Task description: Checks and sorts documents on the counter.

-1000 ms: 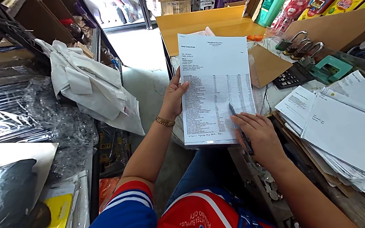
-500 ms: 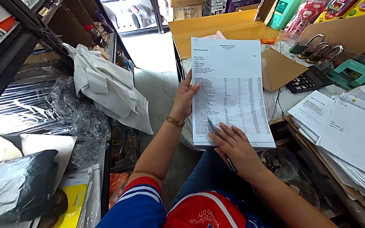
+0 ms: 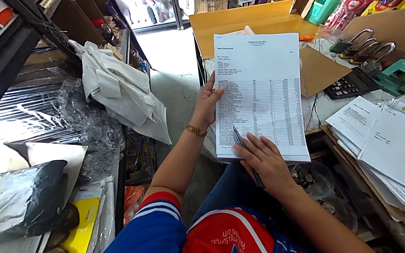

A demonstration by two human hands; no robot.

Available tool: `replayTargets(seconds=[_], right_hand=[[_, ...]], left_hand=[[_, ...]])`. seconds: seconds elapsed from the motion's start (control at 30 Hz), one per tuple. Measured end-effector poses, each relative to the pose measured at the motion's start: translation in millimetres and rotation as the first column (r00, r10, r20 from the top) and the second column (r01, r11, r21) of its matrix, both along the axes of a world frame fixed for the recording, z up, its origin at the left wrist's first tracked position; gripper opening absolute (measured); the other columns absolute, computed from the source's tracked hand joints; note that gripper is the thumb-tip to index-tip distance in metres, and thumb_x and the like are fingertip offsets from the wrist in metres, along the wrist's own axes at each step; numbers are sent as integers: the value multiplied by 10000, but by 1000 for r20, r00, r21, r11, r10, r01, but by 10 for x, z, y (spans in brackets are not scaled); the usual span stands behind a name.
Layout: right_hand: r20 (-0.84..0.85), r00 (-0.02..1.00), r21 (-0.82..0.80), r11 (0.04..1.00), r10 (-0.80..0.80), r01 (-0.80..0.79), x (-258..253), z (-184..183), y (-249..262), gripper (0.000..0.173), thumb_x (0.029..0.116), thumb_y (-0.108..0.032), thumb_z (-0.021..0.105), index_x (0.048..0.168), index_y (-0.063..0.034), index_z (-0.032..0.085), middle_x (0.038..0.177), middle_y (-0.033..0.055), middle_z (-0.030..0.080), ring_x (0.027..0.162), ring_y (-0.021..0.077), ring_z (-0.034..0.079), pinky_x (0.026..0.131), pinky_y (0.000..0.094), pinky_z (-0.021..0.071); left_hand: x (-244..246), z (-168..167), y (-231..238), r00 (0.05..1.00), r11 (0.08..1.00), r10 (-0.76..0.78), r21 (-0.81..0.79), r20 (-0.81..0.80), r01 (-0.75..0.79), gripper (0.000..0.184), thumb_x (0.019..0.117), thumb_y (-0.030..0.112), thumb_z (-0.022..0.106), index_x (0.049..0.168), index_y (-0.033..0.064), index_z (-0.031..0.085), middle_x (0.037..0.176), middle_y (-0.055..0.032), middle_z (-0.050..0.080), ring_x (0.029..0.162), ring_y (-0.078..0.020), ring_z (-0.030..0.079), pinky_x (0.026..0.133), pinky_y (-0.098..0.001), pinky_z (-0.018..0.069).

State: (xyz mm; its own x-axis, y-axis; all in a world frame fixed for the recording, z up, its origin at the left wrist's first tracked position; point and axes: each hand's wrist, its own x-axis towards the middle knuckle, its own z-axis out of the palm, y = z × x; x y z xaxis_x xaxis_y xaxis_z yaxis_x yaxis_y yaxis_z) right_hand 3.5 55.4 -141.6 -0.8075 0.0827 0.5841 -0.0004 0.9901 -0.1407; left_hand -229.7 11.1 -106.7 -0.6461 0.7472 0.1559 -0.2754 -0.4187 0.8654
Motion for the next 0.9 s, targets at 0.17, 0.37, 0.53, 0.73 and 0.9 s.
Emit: replayTargets(seconds=[0.17, 0.37, 0.53, 0.73, 0.9], right_hand=[[-6, 1000, 2, 1000, 0, 0, -3, -4, 2, 342, 1088, -250, 432, 1333, -182, 661, 1320, 100, 703, 1305, 309, 608, 1121, 467, 396], [-2, 1000, 4, 1000, -2, 2, -2, -3, 4, 340, 1085, -251, 435, 1324, -182, 666, 1319, 100, 704, 1305, 311, 608, 1123, 472, 394], [-6, 1000, 4, 1000, 0, 0, -2, -4, 7, 335, 1084, -246, 442, 1326, -179, 664, 1320, 100, 703, 1305, 307, 607, 1123, 466, 393], [-3, 1000, 10, 1000, 0, 0, 1, -4, 8, 337, 1083, -239, 440, 1322, -177, 669, 1315, 104, 706, 1303, 313, 610, 1119, 464, 400], [-7, 1000, 5, 1000, -2, 2, 0, -10, 5, 340, 1088, -247, 433, 1324, -177, 667, 1321, 101, 703, 1305, 311, 608, 1124, 463, 396]], left_hand=[[-2, -9, 3, 1000, 1000, 2, 9, 6, -2, 573, 1063, -21, 411, 1601, 81, 240, 1155, -59, 698, 936, -109, 730, 870, -306, 615], [3, 5, 6, 1000, 1000, 8, -6, 5, -8, 579, 1065, -14, 415, 1604, 83, 228, 1155, -59, 697, 934, -111, 731, 870, -310, 616], [0, 2, 7, 1000, 1000, 15, -16, -8, -15, 580, 1064, -11, 414, 1603, 79, 221, 1140, -62, 695, 923, -109, 729, 860, -308, 617], [-18, -14, 13, 1000, 1000, 2, -1, -9, -2, 591, 1061, -17, 420, 1606, 75, 213, 1181, -70, 688, 947, -115, 728, 872, -310, 615], [-13, -8, 13, 1000, 1000, 6, -11, -2, -6, 591, 1061, -15, 419, 1607, 77, 215, 1186, -75, 680, 946, -118, 725, 876, -317, 613]])
